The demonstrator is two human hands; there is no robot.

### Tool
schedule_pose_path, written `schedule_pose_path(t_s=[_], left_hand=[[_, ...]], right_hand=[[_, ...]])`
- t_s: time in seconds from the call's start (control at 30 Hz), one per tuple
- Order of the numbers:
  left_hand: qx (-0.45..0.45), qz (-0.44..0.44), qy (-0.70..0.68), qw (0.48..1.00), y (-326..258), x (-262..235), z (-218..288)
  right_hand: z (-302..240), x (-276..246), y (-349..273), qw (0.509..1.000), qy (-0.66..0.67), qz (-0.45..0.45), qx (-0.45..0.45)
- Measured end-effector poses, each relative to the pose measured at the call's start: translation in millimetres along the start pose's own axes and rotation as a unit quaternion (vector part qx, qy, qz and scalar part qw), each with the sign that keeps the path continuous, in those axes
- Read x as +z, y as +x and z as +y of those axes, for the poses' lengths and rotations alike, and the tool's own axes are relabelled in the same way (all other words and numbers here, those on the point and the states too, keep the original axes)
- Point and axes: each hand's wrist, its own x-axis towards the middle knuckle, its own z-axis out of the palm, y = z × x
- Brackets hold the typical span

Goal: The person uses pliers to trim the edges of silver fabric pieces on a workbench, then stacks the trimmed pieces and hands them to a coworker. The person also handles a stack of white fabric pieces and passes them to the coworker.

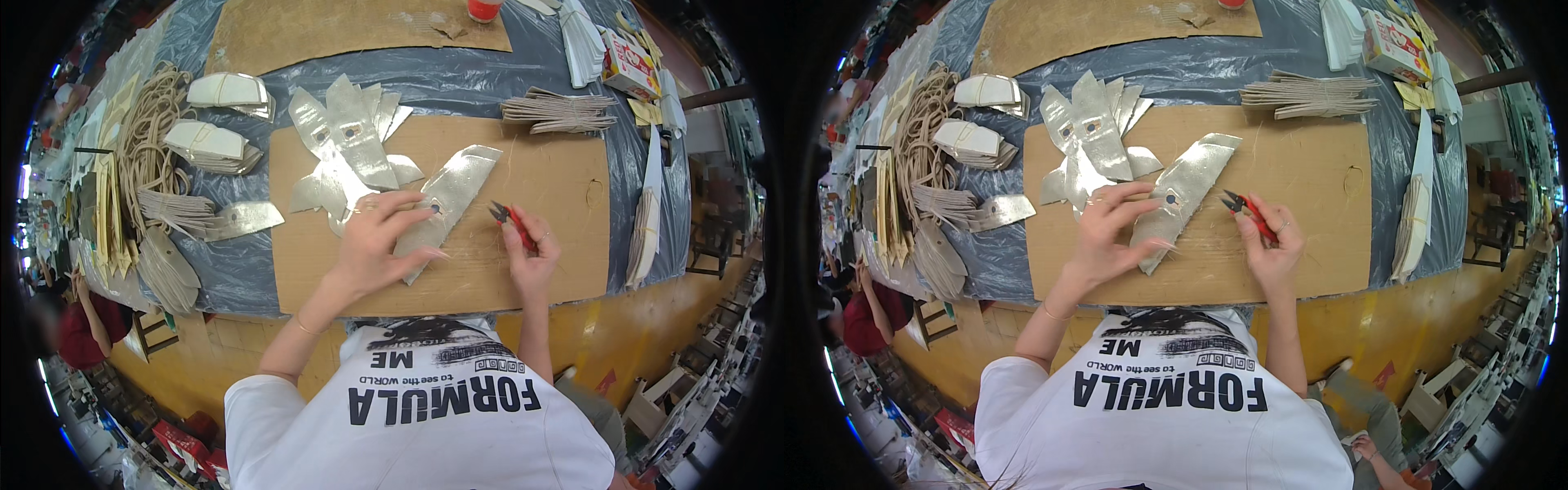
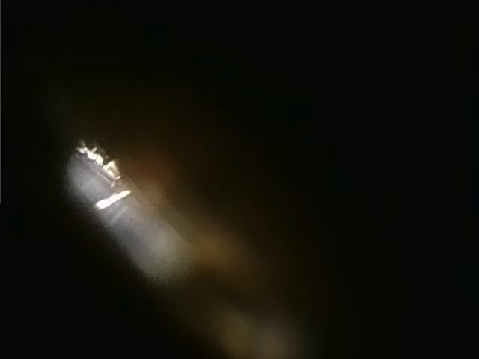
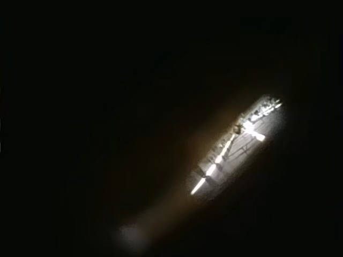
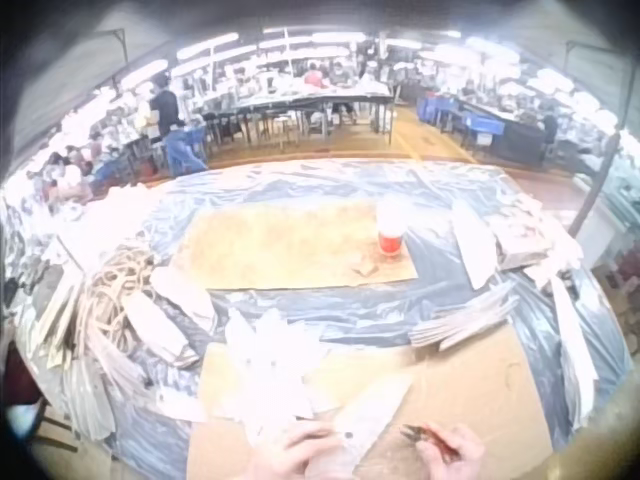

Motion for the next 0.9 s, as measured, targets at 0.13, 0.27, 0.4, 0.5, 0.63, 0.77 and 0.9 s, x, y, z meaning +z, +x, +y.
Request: schedule_pose_path(t_s=[0.13, 0.27, 0.4, 0.5, 0.63, 0.77, 0.9], left_hand=[[-0.022, -0.024, 0.052, 0.998, 8, 21, 12], [-0.081, -0.013, 0.039, 0.996, 6, 27, 13], [-0.112, 0.018, -0.001, 0.994, -3, 36, 13], [-0.092, 0.057, -0.015, 0.994, -6, 42, 10], [-0.088, 0.072, -0.03, 0.993, -10, 44, 7], [-0.11, 0.055, -0.047, 0.991, -13, 42, 7], [-0.096, 0.044, -0.048, 0.993, -13, 40, 9]], right_hand=[[-2, -7, 6, 0.996, -0.07, -0.045, -0.033], [-7, 3, 0, 0.991, -0.091, -0.087, -0.046], [-6, 17, -7, 0.987, -0.121, -0.098, -0.048], [-5, 21, -9, 0.983, -0.143, -0.102, -0.06], [-6, 25, -10, 0.985, -0.135, -0.094, -0.057], [-5, 31, -11, 0.985, -0.139, -0.091, -0.051], [-2, 32, -12, 0.984, -0.144, -0.087, -0.062]])
